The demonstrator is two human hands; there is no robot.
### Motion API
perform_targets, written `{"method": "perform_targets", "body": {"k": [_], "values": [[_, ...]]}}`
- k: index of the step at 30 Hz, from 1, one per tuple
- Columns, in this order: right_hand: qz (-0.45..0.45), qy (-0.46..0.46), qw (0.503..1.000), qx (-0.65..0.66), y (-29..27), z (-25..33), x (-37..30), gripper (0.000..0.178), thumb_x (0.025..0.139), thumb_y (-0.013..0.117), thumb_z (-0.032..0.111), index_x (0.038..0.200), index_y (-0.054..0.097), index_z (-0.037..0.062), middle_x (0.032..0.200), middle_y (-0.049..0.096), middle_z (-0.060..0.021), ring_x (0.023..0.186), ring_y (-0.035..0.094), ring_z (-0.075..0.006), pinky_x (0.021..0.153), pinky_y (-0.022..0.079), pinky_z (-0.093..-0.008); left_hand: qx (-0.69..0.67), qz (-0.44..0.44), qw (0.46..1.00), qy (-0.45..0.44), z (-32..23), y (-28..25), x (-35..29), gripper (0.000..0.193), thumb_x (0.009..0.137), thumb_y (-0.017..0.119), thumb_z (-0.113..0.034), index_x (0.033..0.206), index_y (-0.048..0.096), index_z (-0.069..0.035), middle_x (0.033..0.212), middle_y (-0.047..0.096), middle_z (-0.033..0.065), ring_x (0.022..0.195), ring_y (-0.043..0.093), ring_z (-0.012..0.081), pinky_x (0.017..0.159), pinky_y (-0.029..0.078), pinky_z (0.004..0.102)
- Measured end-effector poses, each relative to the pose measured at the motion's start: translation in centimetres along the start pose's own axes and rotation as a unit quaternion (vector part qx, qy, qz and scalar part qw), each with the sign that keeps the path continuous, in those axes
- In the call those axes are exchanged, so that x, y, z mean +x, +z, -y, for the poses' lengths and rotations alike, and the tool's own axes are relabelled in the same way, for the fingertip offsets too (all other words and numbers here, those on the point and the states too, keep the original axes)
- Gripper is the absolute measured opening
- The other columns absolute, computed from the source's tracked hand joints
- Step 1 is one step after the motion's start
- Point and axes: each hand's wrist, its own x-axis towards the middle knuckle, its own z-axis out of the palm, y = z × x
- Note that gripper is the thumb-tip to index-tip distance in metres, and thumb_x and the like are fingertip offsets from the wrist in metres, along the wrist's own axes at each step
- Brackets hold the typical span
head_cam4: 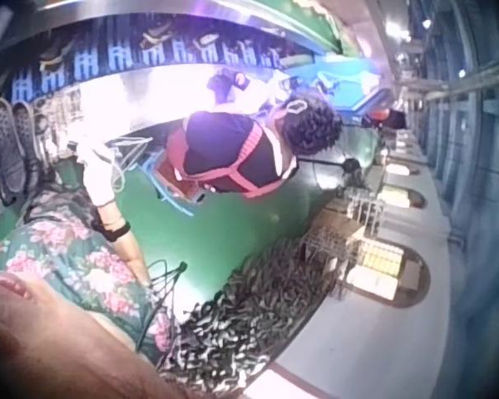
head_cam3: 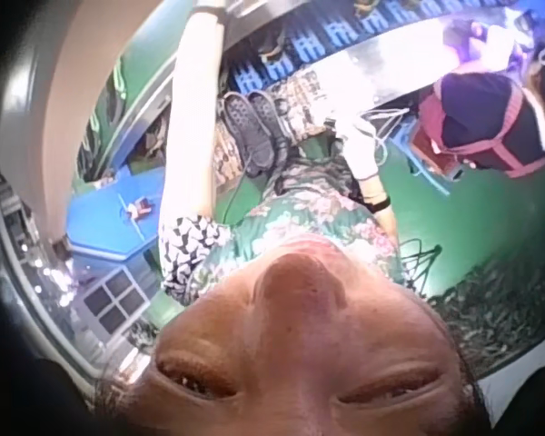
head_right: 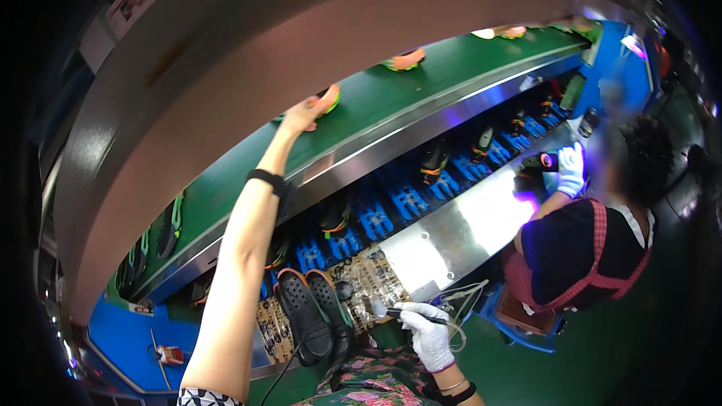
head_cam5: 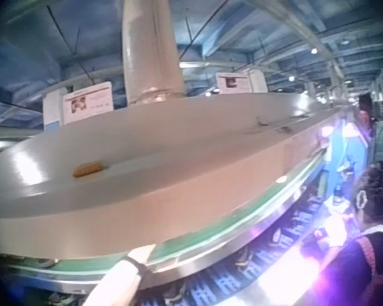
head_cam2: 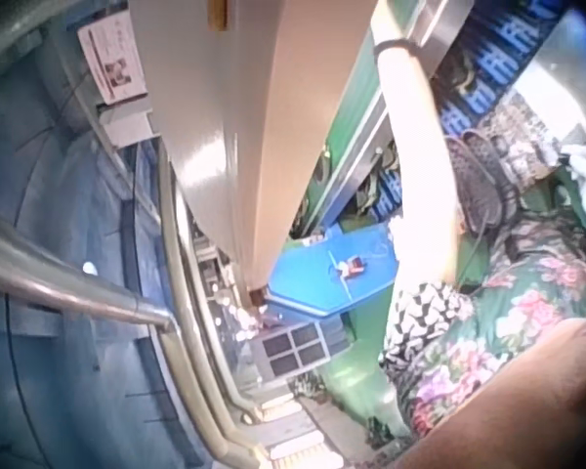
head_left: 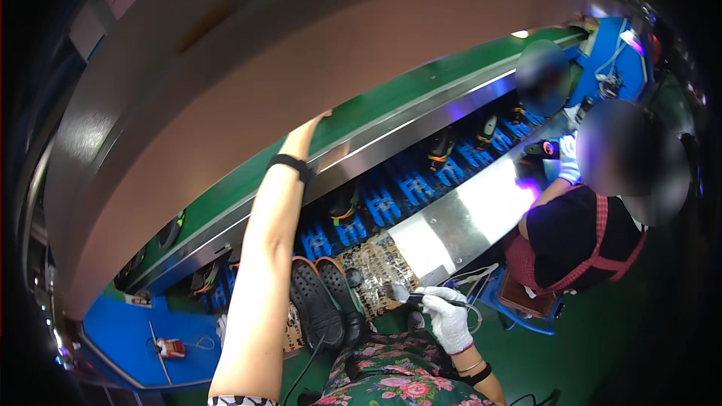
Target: Applying adhesive or cleaner to the underside of shoe soles using a brush on a manufacturing line.
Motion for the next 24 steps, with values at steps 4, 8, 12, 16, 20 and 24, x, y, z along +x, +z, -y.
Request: {"method": "perform_targets", "body": {"k": [4, 8, 12, 16, 20, 24], "values": [[0.025, -0.005, 1.000, 0.001, -0.8, 0.1, -1.3, 0.018, 0.087, 0.069, -0.004, 0.102, 0.077, -0.0036, 0.098, 0.077, -0.0119, 0.081, 0.067, -0.0134, 0.073, 0.052, -0.0246, -0.179, -0.008, 0.984, 0.019, -1.7, -3.5, -9.1, 0.038, 0.096, 0.074, -0.041, 0.116, 0.064, -0.011, 0.116, 0.067, 0.0097, 0.110, 0.064, 0.0183, 0.091, 0.059, 0.0345], [0.065, 0.040, 0.997, 0.030, -1.7, -0.1, -0.8, 0.020, 0.089, 0.070, -0.001, 0.108, 0.075, -0.0053, 0.096, 0.077, -0.0102, 0.078, 0.065, -0.0122, 0.072, 0.051, -0.0235, -0.307, 0.002, 0.947, 0.095, 3.8, -7.3, -18.2, 0.044, 0.108, 0.055, -0.034, 0.139, 0.054, -0.002, 0.142, 0.056, 0.0128, 0.128, 0.057, 0.0249, 0.108, 0.049, 0.0463], [0.104, 0.013, 0.994, 0.014, -2.1, -2.7, 0.0, 0.022, 0.088, 0.068, -0.004, 0.109, 0.074, -0.0067, 0.106, 0.077, -0.0166, 0.079, 0.069, -0.0163, 0.070, 0.055, -0.0253, -0.372, -0.177, 0.911, 0.012, 9.5, -9.4, -30.5, 0.035, 0.111, 0.047, -0.034, 0.090, 0.060, -0.010, 0.090, 0.054, 0.0004, 0.089, 0.054, 0.0107, 0.090, 0.044, 0.0287], [0.141, 0.025, 0.990, 0.014, 0.3, -1.7, -0.5, 0.021, 0.088, 0.070, -0.002, 0.108, 0.075, -0.0051, 0.098, 0.077, -0.0112, 0.072, 0.065, -0.0111, 0.066, 0.051, -0.0223, -0.384, -0.184, 0.905, 0.017, 7.5, -5.6, -42.3, 0.085, 0.082, 0.066, -0.003, 0.159, 0.032, -0.009, 0.137, 0.056, 0.0157, 0.129, 0.058, 0.0282, 0.112, 0.045, 0.0413], [0.178, 0.030, 0.983, -0.036, 2.3, -0.3, -0.3, 0.023, 0.087, 0.071, 0.000, 0.109, 0.076, -0.0036, 0.105, 0.077, -0.0113, 0.075, 0.063, -0.0093, 0.066, 0.048, -0.0215, -0.564, -0.150, 0.807, -0.087, 10.9, -2.8, -43.4, 0.074, 0.084, 0.059, -0.003, 0.155, 0.038, -0.002, 0.131, 0.063, 0.0164, 0.117, 0.066, 0.0280, 0.105, 0.051, 0.0397], [0.249, -0.002, 0.968, -0.029, 5.5, 2.3, -1.1, 0.024, 0.095, 0.067, 0.005, 0.117, 0.074, -0.0031, 0.112, 0.075, -0.0089, 0.092, 0.065, -0.0104, 0.082, 0.051, -0.0256, -0.516, -0.066, 0.817, -0.250, 30.6, 0.7, -46.5, 0.072, 0.073, 0.063, -0.007, 0.142, 0.049, 0.007, 0.120, 0.069, 0.0229, 0.105, 0.071, 0.0342, 0.102, 0.054, 0.0460]]}}
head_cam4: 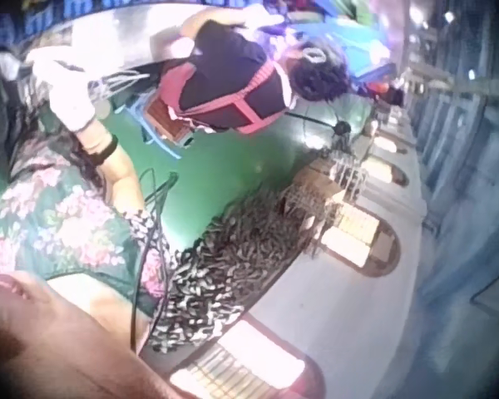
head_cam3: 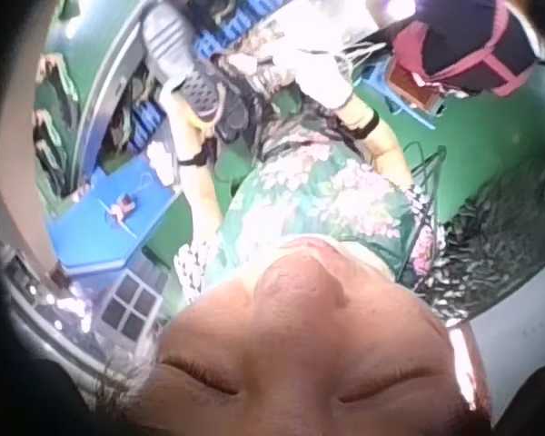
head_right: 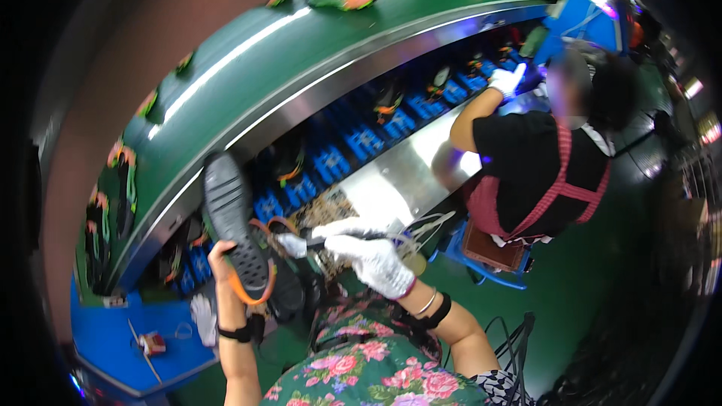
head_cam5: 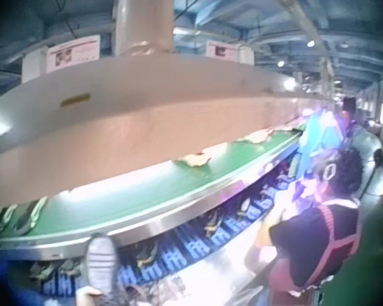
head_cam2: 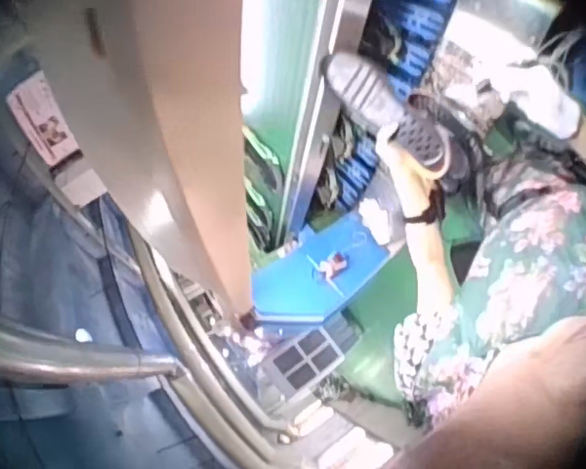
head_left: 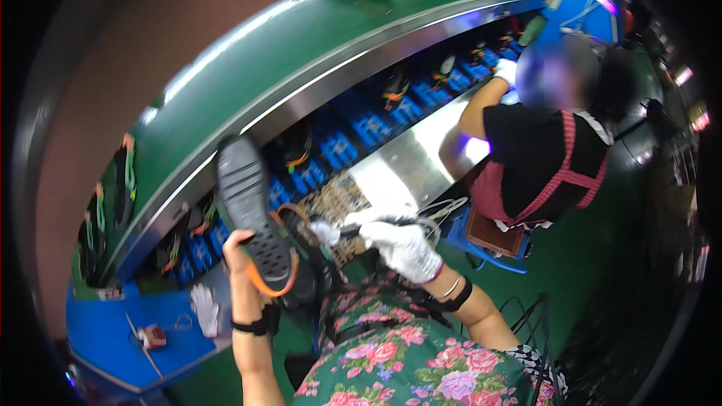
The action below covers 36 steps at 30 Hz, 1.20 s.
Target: Applying adhesive or cleaner to the underside of shoe soles using a brush on a manufacturing line.
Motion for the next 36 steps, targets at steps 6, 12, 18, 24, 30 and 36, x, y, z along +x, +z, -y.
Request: {"method": "perform_targets", "body": {"k": [6, 12, 18, 24, 30, 36], "values": [[0.017, -0.072, 0.995, -0.068, 2.6, 3.1, 1.3, 0.024, 0.091, 0.071, -0.003, 0.115, 0.072, -0.0036, 0.116, 0.074, -0.0129, 0.100, 0.070, -0.0149, 0.087, 0.057, -0.0280, -0.185, 0.228, 0.954, -0.068, -2.8, 21.9, -11.7, 0.077, 0.070, 0.065, -0.010, 0.143, 0.047, 0.008, 0.129, 0.065, 0.0308, 0.114, 0.068, 0.0431, 0.106, 0.052, 0.0512], [0.032, -0.179, 0.939, -0.292, 5.3, 3.7, 2.4, 0.014, 0.080, 0.078, -0.005, 0.094, 0.076, -0.0042, 0.101, 0.077, -0.0184, 0.093, 0.074, -0.0224, 0.083, 0.060, -0.0349, -0.527, 0.356, 0.770, -0.046, -0.7, 26.0, -14.3, 0.114, 0.082, 0.052, -0.088, 0.155, 0.038, -0.001, 0.145, 0.055, 0.0264, 0.129, 0.058, 0.0444, 0.114, 0.043, 0.0555], [0.056, -0.380, 0.825, -0.414, 5.5, 2.1, 5.0, 0.020, 0.074, 0.081, -0.001, 0.094, 0.078, 0.0017, 0.103, 0.078, -0.0158, 0.087, 0.075, -0.0267, 0.078, 0.057, -0.0355, -0.389, 0.159, 0.907, -0.039, -0.9, 26.2, -13.9, 0.096, 0.093, 0.025, -0.087, 0.160, 0.037, -0.018, 0.153, 0.051, 0.0061, 0.136, 0.054, 0.0263, 0.114, 0.045, 0.0458], [0.085, -0.416, 0.698, -0.577, 7.1, 3.2, 5.9, 0.037, 0.083, 0.075, -0.001, 0.119, 0.076, 0.0044, 0.118, 0.075, -0.0132, 0.102, 0.072, -0.0245, 0.087, 0.056, -0.0356, -0.467, 0.259, 0.845, 0.000, -0.4, 25.8, -14.7, 0.099, 0.094, 0.021, -0.087, 0.160, 0.036, -0.015, 0.157, 0.047, 0.0069, 0.140, 0.049, 0.0286, 0.118, 0.039, 0.0470], [0.085, -0.381, 0.708, -0.588, 7.4, 1.9, 4.6, 0.036, 0.080, 0.076, 0.000, 0.115, 0.077, 0.0054, 0.116, 0.076, -0.0130, 0.100, 0.071, -0.0278, 0.086, 0.055, -0.0383, -0.137, 0.089, 0.983, -0.079, -1.0, 27.5, -15.4, 0.117, 0.081, 0.020, -0.099, 0.156, 0.039, -0.011, 0.152, 0.050, 0.0127, 0.136, 0.052, 0.0318, 0.114, 0.043, 0.0510], [0.054, -0.407, 0.772, -0.486, 6.7, 1.2, 4.6, 0.029, 0.077, 0.079, -0.001, 0.105, 0.078, 0.0044, 0.107, 0.077, -0.0144, 0.091, 0.072, -0.0294, 0.080, 0.055, -0.0377, -0.209, 0.106, 0.972, -0.036, 0.3, 26.9, -15.2, 0.114, 0.084, 0.015, -0.096, 0.159, 0.037, -0.011, 0.151, 0.053, 0.0112, 0.140, 0.050, 0.0286, 0.118, 0.040, 0.0457]]}}
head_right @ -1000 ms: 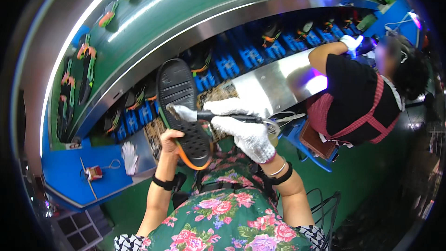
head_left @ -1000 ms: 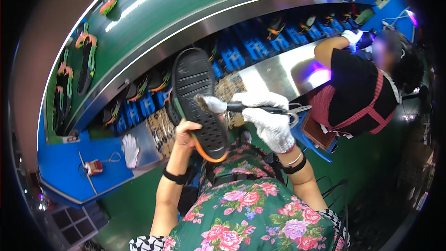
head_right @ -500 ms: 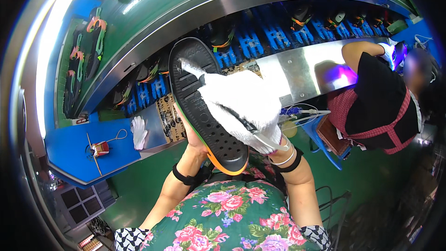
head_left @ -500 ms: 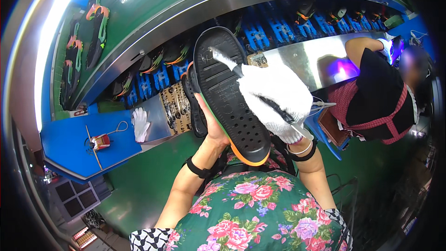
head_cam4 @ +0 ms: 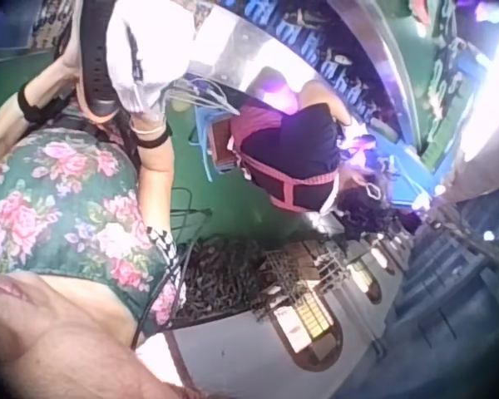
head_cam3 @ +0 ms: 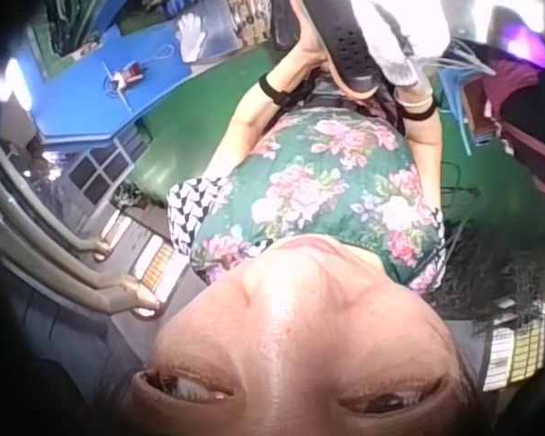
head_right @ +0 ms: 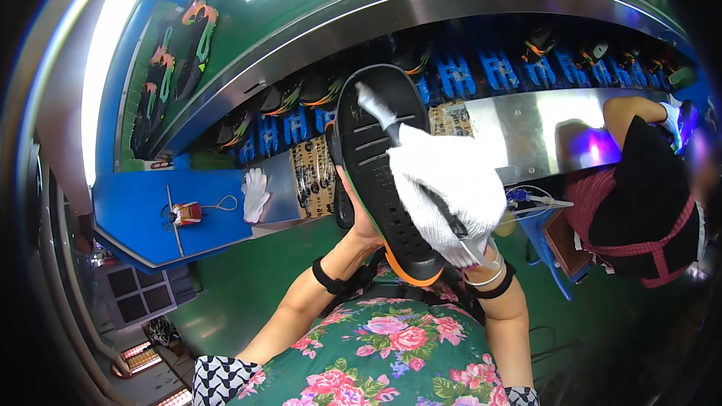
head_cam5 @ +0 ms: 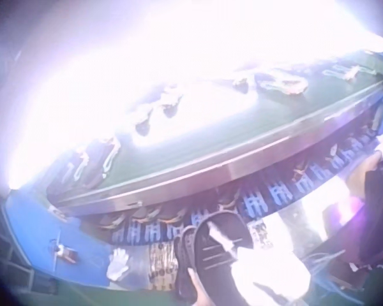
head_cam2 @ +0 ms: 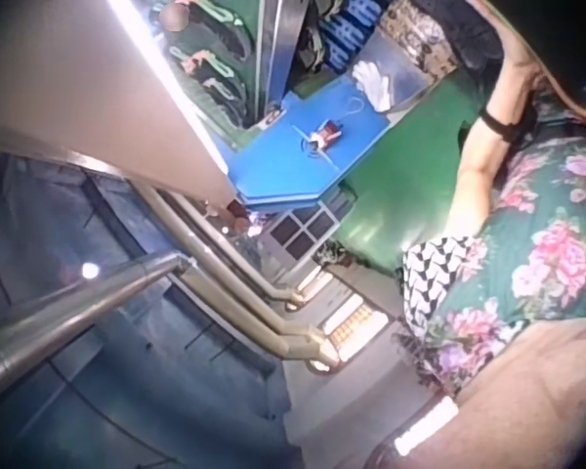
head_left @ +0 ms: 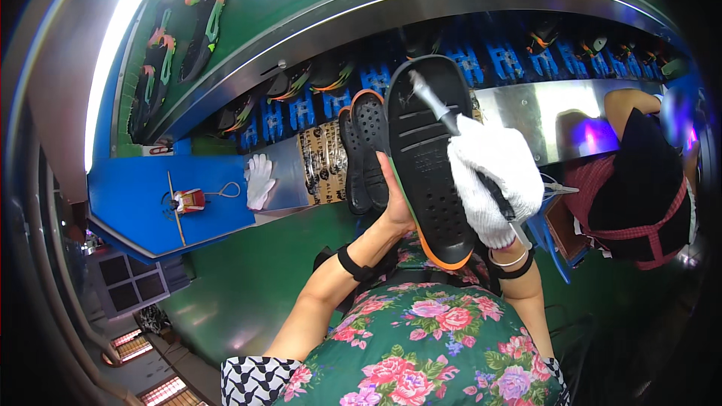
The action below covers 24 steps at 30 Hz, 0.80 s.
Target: Applying adhesive or cleaner to the underside of shoe soles using a brush on a manufacturing line.
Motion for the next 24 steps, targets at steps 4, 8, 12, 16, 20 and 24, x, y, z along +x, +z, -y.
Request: {"method": "perform_targets", "body": {"k": [4, 8, 12, 16, 20, 24], "values": [[0.046, 0.002, 0.999, 0.006, -0.2, 0.8, 0.0, 0.033, 0.083, 0.073, 0.001, 0.116, 0.077, 0.0053, 0.114, 0.076, -0.0116, 0.098, 0.072, -0.0286, 0.087, 0.055, -0.0393, -0.265, 0.207, 0.941, -0.039, 1.3, -3.5, 1.1, 0.121, 0.080, 0.017, -0.099, 0.156, 0.042, -0.009, 0.150, 0.053, 0.0115, 0.137, 0.052, 0.0280, 0.116, 0.041, 0.0449], [0.046, 0.023, 0.998, 0.045, 0.1, 0.5, -0.8, 0.033, 0.084, 0.073, 0.001, 0.116, 0.077, 0.0057, 0.115, 0.076, -0.0118, 0.098, 0.072, -0.0287, 0.088, 0.055, -0.0396, -0.248, 0.189, 0.950, -0.006, 0.5, -3.3, 2.1, 0.118, 0.081, 0.018, -0.099, 0.155, 0.043, -0.011, 0.152, 0.051, 0.0096, 0.134, 0.053, 0.0273, 0.117, 0.040, 0.0451], [0.042, 0.025, 0.995, 0.087, 0.5, 0.2, -1.4, 0.033, 0.084, 0.073, 0.001, 0.116, 0.077, 0.0062, 0.115, 0.076, -0.0120, 0.098, 0.072, -0.0288, 0.088, 0.055, -0.0399, -0.089, 0.063, 0.994, 0.007, 0.6, -3.1, 1.4, 0.105, 0.088, 0.023, -0.092, 0.156, 0.039, -0.014, 0.149, 0.053, 0.0083, 0.133, 0.054, 0.0267, 0.117, 0.040, 0.0449], [0.093, -0.006, 0.991, 0.097, 0.7, 0.6, -1.7, 0.034, 0.080, 0.079, 0.005, 0.114, 0.077, 0.0071, 0.112, 0.076, -0.0132, 0.097, 0.072, -0.0287, 0.083, 0.057, -0.0395, -0.155, 0.084, 0.984, 0.021, 1.4, -5.6, 2.4, 0.097, 0.092, 0.029, -0.086, 0.153, 0.044, -0.012, 0.143, 0.057, 0.0100, 0.130, 0.057, 0.0273, 0.115, 0.042, 0.0456], [0.030, 0.071, 0.988, 0.137, 0.2, -0.3, -1.9, 0.029, 0.080, 0.078, 0.004, 0.109, 0.079, 0.0052, 0.107, 0.077, -0.0138, 0.096, 0.073, -0.0297, 0.082, 0.057, -0.0377, -0.225, 0.098, 0.969, 0.040, 2.1, -7.5, 2.7, 0.089, 0.096, 0.034, -0.081, 0.149, 0.048, -0.010, 0.137, 0.062, 0.0118, 0.126, 0.061, 0.0278, 0.114, 0.044, 0.0463], [0.067, -0.016, 0.996, 0.057, 1.4, 0.5, -2.3, 0.034, 0.079, 0.078, 0.004, 0.114, 0.077, 0.0062, 0.114, 0.076, -0.0132, 0.095, 0.072, -0.0292, 0.082, 0.057, -0.0393, -0.085, -0.056, 0.991, 0.083, 2.8, -7.4, 3.1, 0.087, 0.096, 0.042, -0.077, 0.151, 0.045, -0.009, 0.144, 0.058, 0.0136, 0.130, 0.058, 0.0292, 0.115, 0.044, 0.0466]]}}
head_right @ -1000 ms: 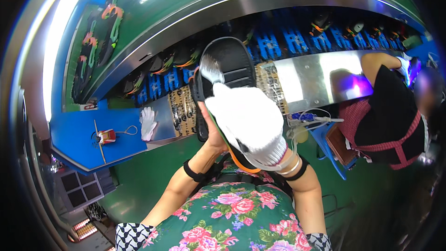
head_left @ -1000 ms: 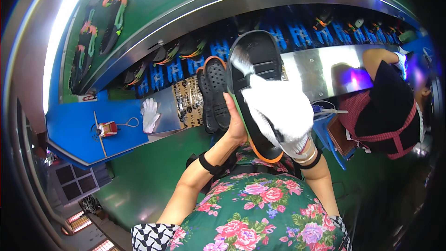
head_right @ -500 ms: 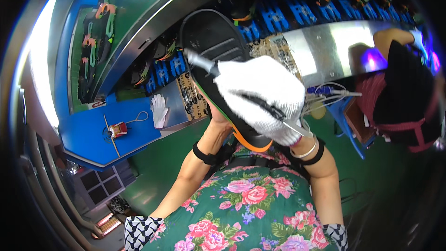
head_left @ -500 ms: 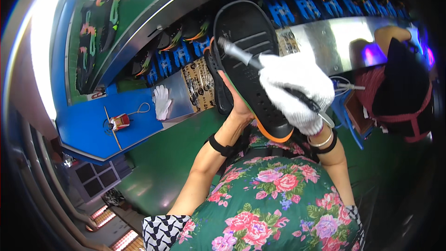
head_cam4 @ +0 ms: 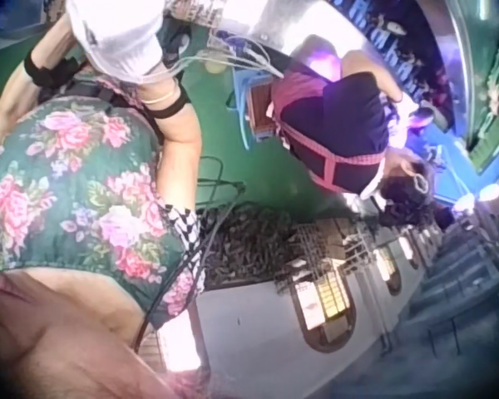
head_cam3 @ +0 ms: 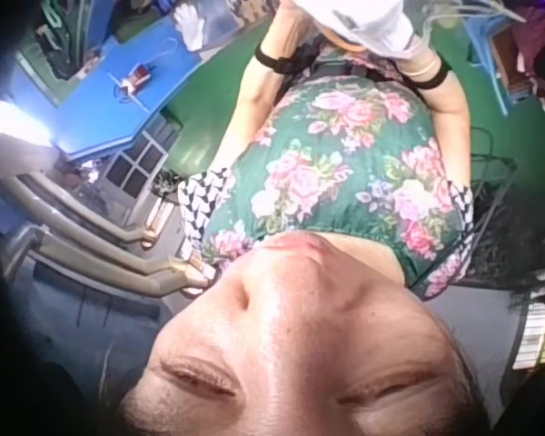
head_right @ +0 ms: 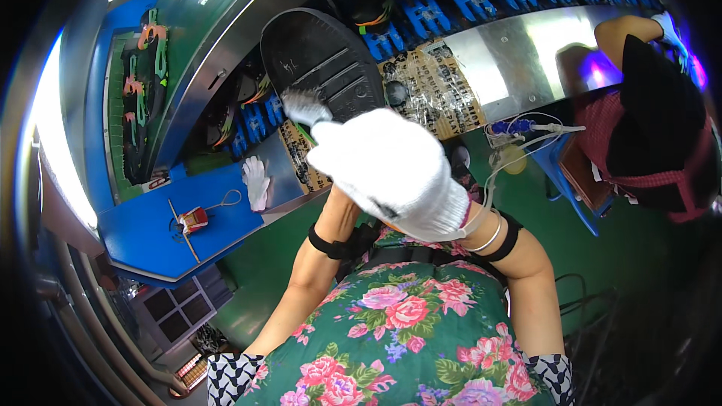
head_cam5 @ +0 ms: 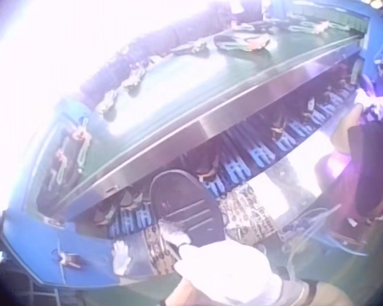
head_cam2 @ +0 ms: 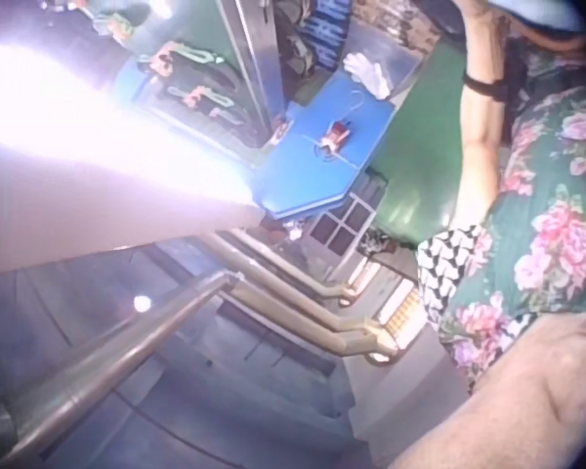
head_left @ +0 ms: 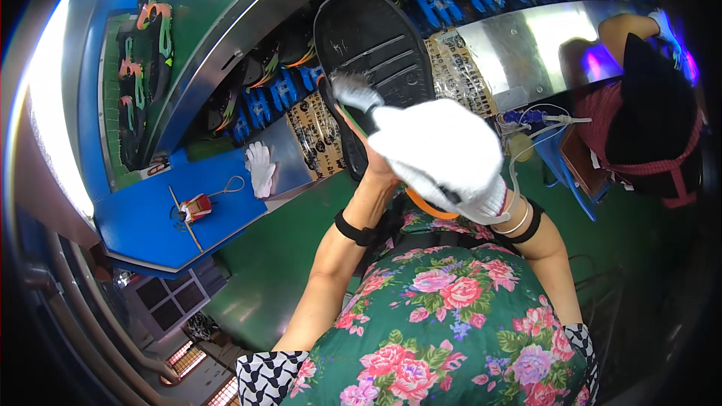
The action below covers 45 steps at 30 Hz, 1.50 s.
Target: Applying adhesive or cleaner to the underside of shoe soles using a brush on a manufacturing line.
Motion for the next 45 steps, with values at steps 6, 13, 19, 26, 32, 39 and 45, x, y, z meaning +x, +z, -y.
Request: {"method": "perform_targets", "body": {"k": [6, 13, 19, 26, 32, 39, 45], "values": [[-0.014, 0.042, 0.998, 0.046, -1.4, -1.3, -0.5, 0.029, 0.081, 0.078, 0.005, 0.109, 0.078, 0.0050, 0.109, 0.077, -0.0139, 0.094, 0.073, -0.0293, 0.083, 0.058, -0.0389, -0.191, 0.087, 0.972, -0.107, -1.0, 1.4, -0.3, 0.106, 0.086, 0.035, -0.088, 0.154, 0.040, -0.006, 0.145, 0.056, 0.0167, 0.131, 0.057, 0.0316, 0.115, 0.043, 0.0478], [0.053, 0.039, 0.994, 0.082, -0.9, -0.9, -1.6, 0.033, 0.083, 0.076, 0.004, 0.116, 0.077, 0.0086, 0.116, 0.075, -0.0126, 0.100, 0.072, -0.0273, 0.091, 0.057, -0.0432, -0.397, 0.197, 0.871, -0.210, -2.7, 3.8, -0.7, 0.128, 0.076, 0.027, -0.101, 0.157, 0.035, -0.004, 0.147, 0.053, 0.0203, 0.132, 0.055, 0.0344, 0.116, 0.041, 0.0491], [0.075, 0.061, 0.993, 0.067, 0.2, -0.5, -2.2, 0.034, 0.082, 0.077, 0.001, 0.115, 0.078, 0.0078, 0.116, 0.076, -0.0132, 0.103, 0.072, -0.0288, 0.099, 0.053, -0.0462, -0.123, 0.272, 0.939, -0.168, -1.6, 2.0, 0.6, 0.134, 0.066, 0.030, -0.107, 0.149, 0.044, -0.002, 0.133, 0.061, 0.0229, 0.122, 0.062, 0.0386, 0.104, 0.053, 0.0502], [0.014, 0.081, 0.995, 0.057, -1.3, -1.0, -2.7, 0.031, 0.076, 0.082, 0.003, 0.106, 0.080, 0.0103, 0.111, 0.077, -0.0112, 0.097, 0.073, -0.0276, 0.082, 0.057, -0.0386, 0.013, 0.212, 0.968, -0.133, -4.6, 7.0, 0.4, 0.094, 0.073, 0.076, -0.079, 0.121, 0.055, -0.001, 0.102, 0.064, 0.0121, 0.100, 0.065, 0.0251, 0.085, 0.056, 0.0370], [0.093, 0.064, 0.984, 0.139, -1.5, -0.7, -3.1, 0.033, 0.082, 0.080, 0.008, 0.115, 0.078, 0.0083, 0.115, 0.076, -0.0091, 0.098, 0.072, -0.0258, 0.085, 0.057, -0.0380, -0.089, 0.294, 0.940, -0.149, -4.2, 5.0, 1.3, 0.128, 0.065, 0.041, -0.106, 0.128, 0.056, 0.005, 0.113, 0.066, 0.0251, 0.115, 0.064, 0.0361, 0.099, 0.054, 0.0492], [0.058, 0.013, 0.997, 0.045, -0.4, 0.0, -3.9, 0.034, 0.081, 0.079, 0.003, 0.115, 0.076, 0.0059, 0.110, 0.076, -0.0118, 0.088, 0.072, -0.0280, 0.077, 0.058, -0.0379, -0.109, 0.300, 0.943, -0.093, -4.7, 6.1, 1.9, 0.125, 0.069, 0.042, -0.103, 0.130, 0.054, 0.006, 0.115, 0.063, 0.0191, 0.110, 0.062, 0.0368, 0.095, 0.054, 0.0513], [0.060, 0.044, 0.994, 0.074, -2.0, -0.8, -3.7, 0.035, 0.077, 0.081, 0.003, 0.111, 0.078, 0.0063, 0.108, 0.077, -0.0110, 0.088, 0.072, -0.0285, 0.076, 0.058, -0.0371, -0.020, 0.343, 0.939, -0.014, -5.8, 6.3, 2.6, 0.075, 0.095, 0.058, -0.066, 0.132, 0.058, -0.001, 0.117, 0.061, 0.0133, 0.107, 0.063, 0.0329, 0.103, 0.048, 0.0537]]}}
